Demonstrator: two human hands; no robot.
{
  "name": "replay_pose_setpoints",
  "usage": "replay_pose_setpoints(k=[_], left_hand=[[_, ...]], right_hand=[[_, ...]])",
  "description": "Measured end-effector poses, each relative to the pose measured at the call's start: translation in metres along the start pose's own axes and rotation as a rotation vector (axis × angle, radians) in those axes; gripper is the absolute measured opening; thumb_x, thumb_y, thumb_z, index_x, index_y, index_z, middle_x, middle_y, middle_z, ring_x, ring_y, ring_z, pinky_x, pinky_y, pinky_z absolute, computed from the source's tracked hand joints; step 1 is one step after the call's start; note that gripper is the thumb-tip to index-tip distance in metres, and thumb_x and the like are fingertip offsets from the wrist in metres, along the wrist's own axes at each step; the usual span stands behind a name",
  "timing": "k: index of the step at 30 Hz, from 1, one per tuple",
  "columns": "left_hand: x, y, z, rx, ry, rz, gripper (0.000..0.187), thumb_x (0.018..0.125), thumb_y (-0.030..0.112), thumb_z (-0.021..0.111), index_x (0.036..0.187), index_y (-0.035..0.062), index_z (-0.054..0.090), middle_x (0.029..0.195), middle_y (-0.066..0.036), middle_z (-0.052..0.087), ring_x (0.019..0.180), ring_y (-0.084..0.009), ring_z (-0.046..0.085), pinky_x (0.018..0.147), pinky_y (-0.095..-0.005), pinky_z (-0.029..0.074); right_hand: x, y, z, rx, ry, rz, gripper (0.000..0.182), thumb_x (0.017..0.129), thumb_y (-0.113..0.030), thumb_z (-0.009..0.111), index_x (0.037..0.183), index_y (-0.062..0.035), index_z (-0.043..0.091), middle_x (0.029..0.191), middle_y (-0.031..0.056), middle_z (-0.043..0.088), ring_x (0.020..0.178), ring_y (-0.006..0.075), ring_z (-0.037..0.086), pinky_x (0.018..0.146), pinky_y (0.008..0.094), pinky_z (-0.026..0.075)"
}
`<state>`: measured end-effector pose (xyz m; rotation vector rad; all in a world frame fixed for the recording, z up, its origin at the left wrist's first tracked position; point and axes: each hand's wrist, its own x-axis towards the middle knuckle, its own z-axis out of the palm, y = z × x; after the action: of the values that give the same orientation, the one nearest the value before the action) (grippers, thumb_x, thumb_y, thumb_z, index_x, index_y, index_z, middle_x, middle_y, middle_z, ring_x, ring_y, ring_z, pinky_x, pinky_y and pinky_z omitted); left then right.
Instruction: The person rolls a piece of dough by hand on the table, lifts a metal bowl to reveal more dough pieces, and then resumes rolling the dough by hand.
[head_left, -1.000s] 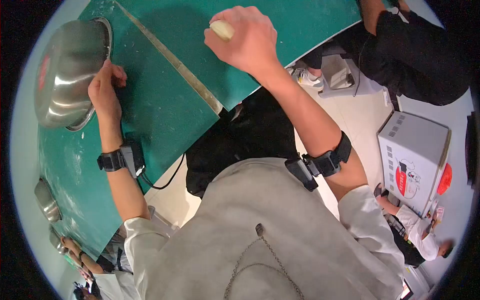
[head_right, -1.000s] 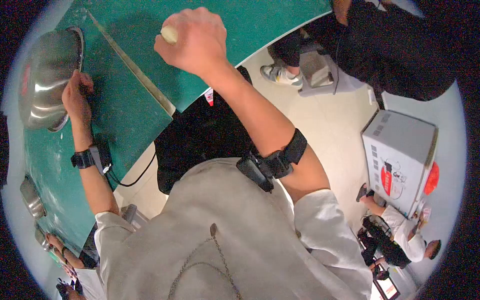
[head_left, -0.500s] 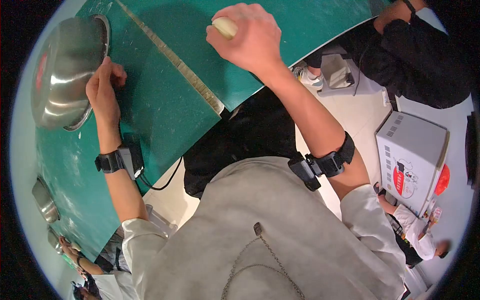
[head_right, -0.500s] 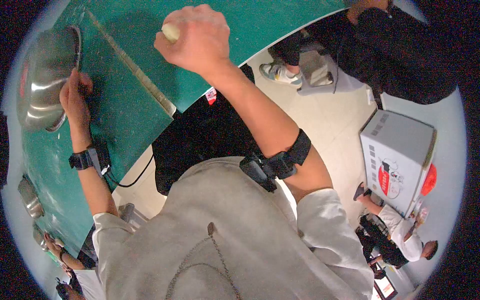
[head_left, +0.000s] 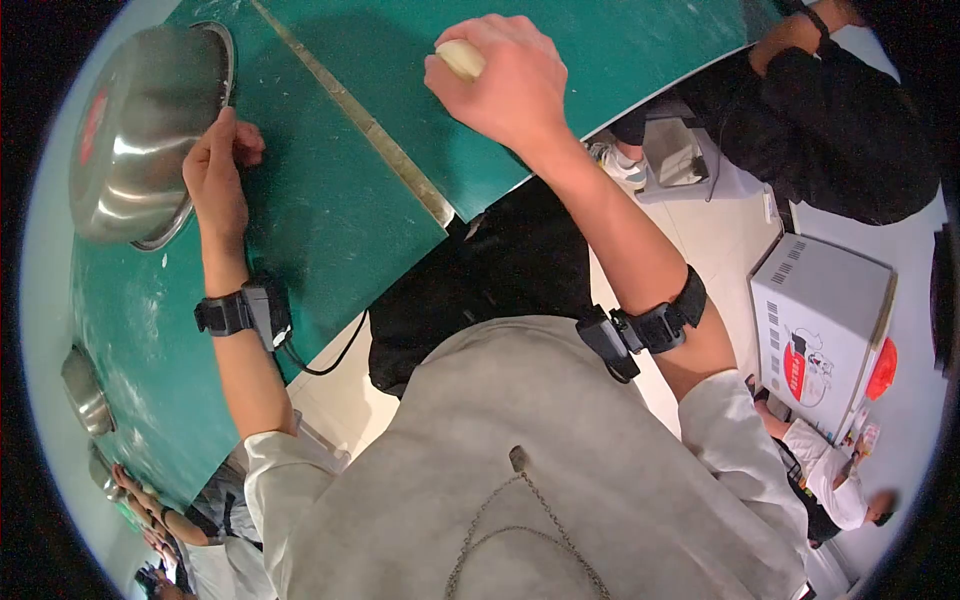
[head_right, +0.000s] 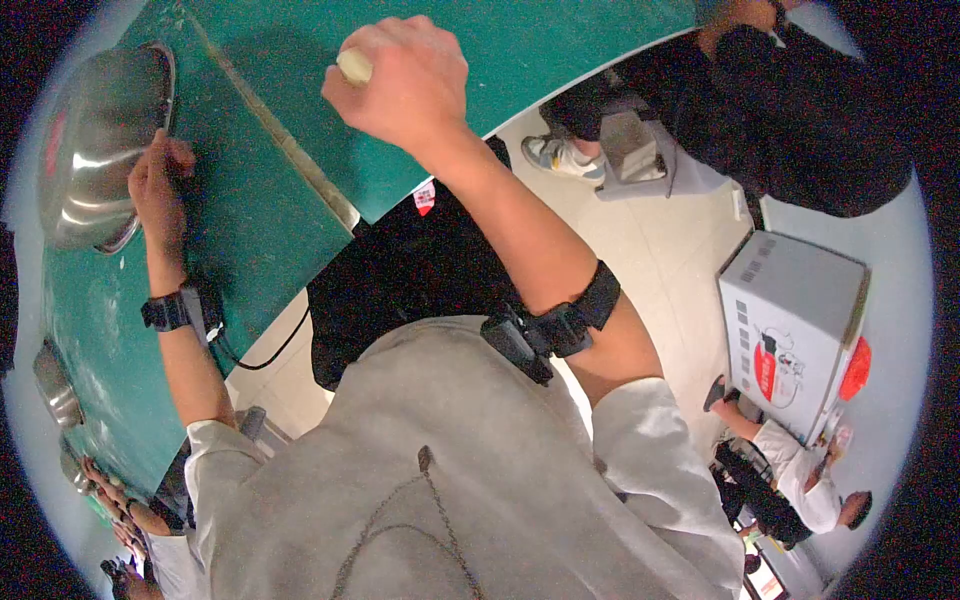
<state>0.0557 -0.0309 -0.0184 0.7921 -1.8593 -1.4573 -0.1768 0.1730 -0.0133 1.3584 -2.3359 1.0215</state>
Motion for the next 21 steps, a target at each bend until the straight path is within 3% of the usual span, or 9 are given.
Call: replay_pose_setpoints(k=[2,9,11,13,15,17,19,20,21], left_hand=[[-0.002,0.005,0.003,0.012,0.026,-0.036,0.040,0.106,0.028,0.054,0.077,0.0030,0.064,0.078,-0.003,0.062,0.070,-0.0097,0.053,0.065,-0.0250,0.041],[0.001,0.004,0.002,0.000,-0.008,-0.020,0.041,0.106,0.029,0.054,0.076,0.0039,0.064,0.077,-0.002,0.062,0.070,-0.0091,0.052,0.066,-0.0250,0.041],[-0.001,0.002,0.001,-0.030,-0.028,-0.017,0.041,0.106,0.029,0.054,0.076,0.0042,0.064,0.076,-0.002,0.062,0.070,-0.0093,0.052,0.066,-0.0250,0.041],[-0.002,0.001,0.001,-0.030,-0.015,-0.030,0.041,0.106,0.030,0.054,0.075,0.0042,0.063,0.076,-0.002,0.062,0.070,-0.0093,0.052,0.066,-0.0251,0.041],[-0.001,0.004,0.002,-0.030,0.002,-0.037,0.041,0.106,0.030,0.054,0.075,0.0042,0.063,0.076,-0.002,0.062,0.070,-0.0094,0.052,0.066,-0.0251,0.041],[-0.003,0.008,0.005,-0.015,0.024,-0.041,0.042,0.106,0.029,0.053,0.075,0.0041,0.063,0.076,-0.002,0.062,0.069,-0.0094,0.052,0.066,-0.0252,0.041],[-0.004,0.008,0.004,-0.019,0.018,-0.030,0.042,0.107,0.029,0.053,0.075,0.0040,0.063,0.076,-0.002,0.062,0.069,-0.0094,0.052,0.065,-0.0254,0.041],[-0.004,0.008,0.003,-0.021,0.008,-0.021,0.042,0.107,0.029,0.052,0.074,0.0038,0.063,0.075,-0.002,0.062,0.069,-0.0094,0.052,0.065,-0.0255,0.041],[-0.004,0.007,0.003,-0.021,0.015,-0.023,0.042,0.107,0.029,0.052,0.074,0.0038,0.063,0.075,-0.002,0.062,0.069,-0.0094,0.052,0.065,-0.0255,0.041]], right_hand=[[0.000,-0.002,-0.001,0.019,0.018,0.000,0.022,0.074,-0.035,0.075,0.080,-0.0142,0.075,0.087,0.0070,0.071,0.092,0.0306,0.066,0.080,0.0451,0.053],[0.001,0.014,-0.011,0.231,0.056,-0.017,0.023,0.078,-0.033,0.076,0.087,-0.0122,0.074,0.089,0.0084,0.072,0.095,0.0304,0.067,0.084,0.0429,0.053],[0.003,0.014,-0.034,0.544,-0.224,0.281,0.021,0.088,-0.025,0.075,0.105,-0.0123,0.072,0.095,0.0006,0.072,0.097,0.0122,0.066,0.081,0.0288,0.053],[0.009,0.020,-0.048,0.668,-0.303,0.369,0.022,0.095,-0.019,0.069,0.114,-0.0085,0.069,0.103,0.0000,0.070,0.103,0.0072,0.062,0.084,0.0249,0.051],[0.018,0.020,-0.058,1.053,-0.390,0.452,0.018,0.084,-0.020,0.067,0.091,-0.0037,0.071,0.097,0.0146,0.069,0.090,0.0355,0.064,0.079,0.0478,0.050],[0.020,0.011,-0.062,1.136,-0.250,0.439,0.021,0.087,-0.016,0.064,0.101,-0.0008,0.069,0.099,0.0152,0.069,0.090,0.0366,0.065,0.080,0.0474,0.052],[0.014,0.019,-0.061,0.904,-0.218,0.142,0.022,0.097,-0.014,0.065,0.117,-0.0059,0.069,0.113,0.0054,0.069,0.104,0.0142,0.065,0.090,0.0280,0.052],[0.011,0.021,-0.059,0.907,-0.223,0.141,0.022,0.097,-0.014,0.065,0.117,-0.0059,0.069,0.113,0.0054,0.069,0.104,0.0142,0.065,0.090,0.0280,0.052],[0.007,0.020,-0.058,0.710,-0.155,-0.038,0.023,0.095,-0.016,0.066,0.117,-0.0093,0.071,0.115,0.0101,0.068,0.106,0.0220,0.066,0.091,0.0324,0.052]])
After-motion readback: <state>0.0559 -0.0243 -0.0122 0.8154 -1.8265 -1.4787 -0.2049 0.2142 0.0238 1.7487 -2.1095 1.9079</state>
